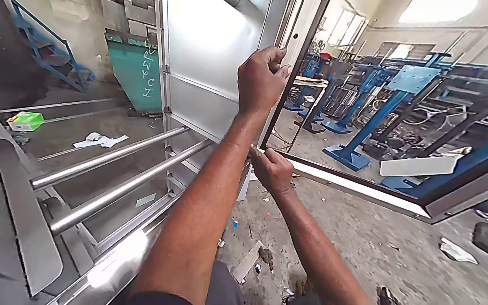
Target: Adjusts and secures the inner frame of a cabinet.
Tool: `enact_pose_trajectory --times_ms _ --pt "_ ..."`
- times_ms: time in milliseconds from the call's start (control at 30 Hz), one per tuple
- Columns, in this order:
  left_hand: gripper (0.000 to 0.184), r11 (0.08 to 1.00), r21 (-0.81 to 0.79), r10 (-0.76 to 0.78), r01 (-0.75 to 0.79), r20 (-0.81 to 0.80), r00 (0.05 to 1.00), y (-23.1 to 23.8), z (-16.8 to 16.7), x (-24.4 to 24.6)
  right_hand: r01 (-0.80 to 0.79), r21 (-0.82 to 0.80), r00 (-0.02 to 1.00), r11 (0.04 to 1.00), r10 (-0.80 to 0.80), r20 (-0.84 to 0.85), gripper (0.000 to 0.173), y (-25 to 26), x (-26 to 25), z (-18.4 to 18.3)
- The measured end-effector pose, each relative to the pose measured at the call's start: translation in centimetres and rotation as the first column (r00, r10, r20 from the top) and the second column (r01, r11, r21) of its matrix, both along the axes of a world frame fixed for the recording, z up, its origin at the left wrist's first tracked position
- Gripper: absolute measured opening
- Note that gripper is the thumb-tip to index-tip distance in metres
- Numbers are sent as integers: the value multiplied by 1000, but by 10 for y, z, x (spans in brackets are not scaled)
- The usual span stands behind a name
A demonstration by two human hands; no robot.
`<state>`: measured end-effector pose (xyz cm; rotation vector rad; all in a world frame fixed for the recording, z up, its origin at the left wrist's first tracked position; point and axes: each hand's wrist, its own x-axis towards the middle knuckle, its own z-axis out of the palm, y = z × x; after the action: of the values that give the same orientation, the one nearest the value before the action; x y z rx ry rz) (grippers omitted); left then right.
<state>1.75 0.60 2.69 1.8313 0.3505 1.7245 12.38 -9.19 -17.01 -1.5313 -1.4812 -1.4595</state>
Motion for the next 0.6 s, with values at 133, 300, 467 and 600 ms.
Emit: enact_pose_trajectory --times_ms 133,300,467,600 --pt "28 1000 5 2 -2 -7 1000 -1 0 0 -7 -17 1000 1000 6 -30 23 -3 0 2" --pt "29 1000 19 10 -10 2 1000 0 0 0 38 65 994 997 -31 -109 24 6 -7 5" --pt "29 1000 25 10 -10 12 1000 0 0 2 84 88 979 993 -66 -194 38 8 -13 10" --pt "28 1000 11 5 -5 13 1000 -1 0 0 -46 -17 992 999 43 -120 21 -2 -7 8"
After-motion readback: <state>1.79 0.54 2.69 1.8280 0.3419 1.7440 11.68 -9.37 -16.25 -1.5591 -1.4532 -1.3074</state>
